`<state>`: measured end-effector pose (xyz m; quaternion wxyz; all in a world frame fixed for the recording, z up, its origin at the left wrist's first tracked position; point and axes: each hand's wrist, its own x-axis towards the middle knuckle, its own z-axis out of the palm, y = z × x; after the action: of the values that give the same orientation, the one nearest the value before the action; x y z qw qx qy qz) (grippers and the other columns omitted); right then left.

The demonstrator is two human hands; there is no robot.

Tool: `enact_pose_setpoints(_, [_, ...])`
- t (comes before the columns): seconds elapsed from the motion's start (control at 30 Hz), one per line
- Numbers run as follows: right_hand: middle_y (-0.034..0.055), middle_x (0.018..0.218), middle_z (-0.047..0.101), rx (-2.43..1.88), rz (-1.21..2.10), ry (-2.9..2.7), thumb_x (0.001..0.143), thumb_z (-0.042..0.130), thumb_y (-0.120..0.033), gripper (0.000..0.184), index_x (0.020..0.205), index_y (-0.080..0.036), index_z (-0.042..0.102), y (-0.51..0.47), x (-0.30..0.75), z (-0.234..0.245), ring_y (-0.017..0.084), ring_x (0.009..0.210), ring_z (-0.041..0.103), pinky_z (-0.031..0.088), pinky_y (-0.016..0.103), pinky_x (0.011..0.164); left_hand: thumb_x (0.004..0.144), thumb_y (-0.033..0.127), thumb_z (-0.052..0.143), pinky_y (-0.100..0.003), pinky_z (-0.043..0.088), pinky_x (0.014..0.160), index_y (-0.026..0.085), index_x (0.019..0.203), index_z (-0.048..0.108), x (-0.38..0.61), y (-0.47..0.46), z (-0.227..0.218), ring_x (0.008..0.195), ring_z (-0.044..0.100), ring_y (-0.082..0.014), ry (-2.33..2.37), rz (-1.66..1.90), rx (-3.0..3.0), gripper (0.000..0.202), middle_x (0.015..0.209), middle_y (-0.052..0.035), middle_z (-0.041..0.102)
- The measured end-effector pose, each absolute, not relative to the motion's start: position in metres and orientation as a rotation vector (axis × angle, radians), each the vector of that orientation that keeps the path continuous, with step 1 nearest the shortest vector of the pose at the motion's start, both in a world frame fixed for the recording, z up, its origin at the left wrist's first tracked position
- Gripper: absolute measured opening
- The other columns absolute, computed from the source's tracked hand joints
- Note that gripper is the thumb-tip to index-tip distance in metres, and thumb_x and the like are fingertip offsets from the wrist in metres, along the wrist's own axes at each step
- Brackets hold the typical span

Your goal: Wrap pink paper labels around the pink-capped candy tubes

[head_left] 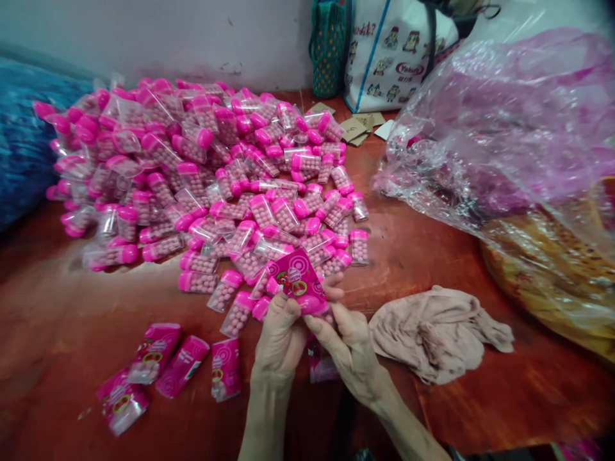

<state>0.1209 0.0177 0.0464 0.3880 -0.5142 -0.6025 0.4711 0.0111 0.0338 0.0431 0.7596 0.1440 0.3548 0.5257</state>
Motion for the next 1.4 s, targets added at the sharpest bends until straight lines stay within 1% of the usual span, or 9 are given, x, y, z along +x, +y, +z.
enact_pose_setpoints(0.23, [-0.0074, 0.054, 0.033, -1.245, 1.440, -1.270, 0.088, 0.049, -0.033, 0.024, 0.070, -0.017, 0.052, 0.015, 0.117, 0.051, 0.006, 0.048, 0.030, 0.025, 0.019, 0.045, 0.065, 0.035, 0.071, -0.038, 0.053, 0.073, 0.013, 0.083, 0.072, 0.012, 0.036, 0.050, 0.085, 0.065, -0.0288, 0.810, 1.132, 0.417, 0.028, 0.096, -0.0136, 0.070])
enact_pose_setpoints(0.43, [-0.0038, 0.070, 0.054, -1.270, 1.471, -1.181, 0.080, 0.060, -0.033, 0.019, 0.090, -0.017, 0.057, 0.016, 0.115, 0.058, 0.009, 0.060, 0.047, 0.038, 0.018, 0.056, 0.079, 0.033, 0.056, -0.036, 0.052, 0.076, 0.012, 0.088, 0.070, 0.019, 0.037, 0.050, 0.085, 0.065, -0.0247, 0.923, 1.191, 0.375, 0.027, 0.092, -0.0120, 0.070])
enact_pose_setpoints(0.6, [-0.0037, 0.063, 0.050, -1.385, 1.532, -1.266, 0.086, 0.048, -0.038, 0.023, 0.086, -0.017, 0.058, 0.014, 0.116, 0.058, 0.009, 0.054, 0.044, 0.036, 0.019, 0.050, 0.081, 0.040, 0.053, -0.036, 0.051, 0.077, 0.012, 0.087, 0.071, 0.016, 0.037, 0.052, 0.086, 0.065, -0.0251, 0.959, 1.249, 0.362, 0.034, 0.090, -0.0119, 0.071])
enact_pose_setpoints(0.77, [-0.0027, 0.065, 0.052, -1.520, 1.305, -1.312, 0.087, 0.047, -0.035, 0.019, 0.083, -0.019, 0.056, 0.008, 0.110, 0.051, 0.011, 0.058, 0.047, 0.037, 0.021, 0.053, 0.075, 0.028, 0.062, -0.034, 0.051, 0.075, 0.011, 0.082, 0.071, 0.024, 0.039, 0.056, 0.079, 0.067, -0.0240, 1.006, 1.183, 0.344, 0.021, 0.084, -0.0118, 0.072])
enact_pose_setpoints(0.93, [-0.0032, 0.064, 0.052, -1.484, 1.267, -1.295, 0.088, 0.046, -0.030, 0.015, 0.079, -0.019, 0.052, 0.013, 0.110, 0.046, 0.011, 0.057, 0.048, 0.037, 0.021, 0.054, 0.071, 0.023, 0.066, -0.029, 0.052, 0.066, 0.011, 0.081, 0.072, 0.028, 0.038, 0.056, 0.068, 0.066, -0.0197, 1.021, 1.185, 0.283, 0.016, 0.076, -0.0094, 0.072])
enact_pose_setpoints(1.07, [-0.0007, 0.077, 0.057, -1.202, 1.602, -1.283, 0.087, 0.048, -0.031, 0.015, 0.092, -0.018, 0.054, 0.019, 0.119, 0.055, 0.012, 0.069, 0.053, 0.042, 0.021, 0.062, 0.069, 0.022, 0.068, -0.023, 0.050, 0.049, 0.011, 0.081, 0.070, 0.016, 0.036, 0.054, 0.045, 0.057, -0.0114, 1.041, 1.218, 0.299, 0.016, 0.061, -0.0039, 0.068])
enact_pose_setpoints(1.2, [-0.0041, 0.062, 0.051, -1.122, 1.704, -1.195, 0.091, 0.041, -0.034, 0.023, 0.078, -0.017, 0.051, 0.019, 0.122, 0.059, 0.008, 0.050, 0.046, 0.038, 0.019, 0.050, 0.072, 0.029, 0.065, -0.019, 0.039, 0.029, 0.012, 0.074, 0.067, 0.016, 0.033, 0.054, 0.027, 0.037, -0.0052, 0.984, 1.149, 0.311, 0.018, 0.044, 0.0025, 0.056])
enact_pose_setpoints(1.33, [-0.0057, 0.053, 0.048, -1.221, 1.594, -1.185, 0.090, 0.043, -0.037, 0.029, 0.068, -0.018, 0.047, 0.018, 0.121, 0.051, 0.007, 0.043, 0.044, 0.036, 0.018, 0.044, 0.067, 0.031, 0.069, -0.017, 0.035, 0.026, 0.013, 0.057, 0.060, 0.027, 0.030, 0.056, 0.026, 0.032, -0.0035, 1.021, 1.128, 0.275, 0.023, 0.038, 0.0048, 0.049])
enact_pose_setpoints(1.4, [-0.0053, 0.052, 0.048, -1.230, 1.580, -1.219, 0.090, 0.044, -0.037, 0.032, 0.065, -0.018, 0.049, 0.019, 0.121, 0.047, 0.007, 0.044, 0.046, 0.037, 0.019, 0.046, 0.068, 0.033, 0.068, -0.016, 0.033, 0.027, 0.012, 0.057, 0.060, 0.029, 0.030, 0.057, 0.026, 0.030, -0.0037, 1.031, 1.112, 0.285, 0.025, 0.034, 0.0054, 0.045])
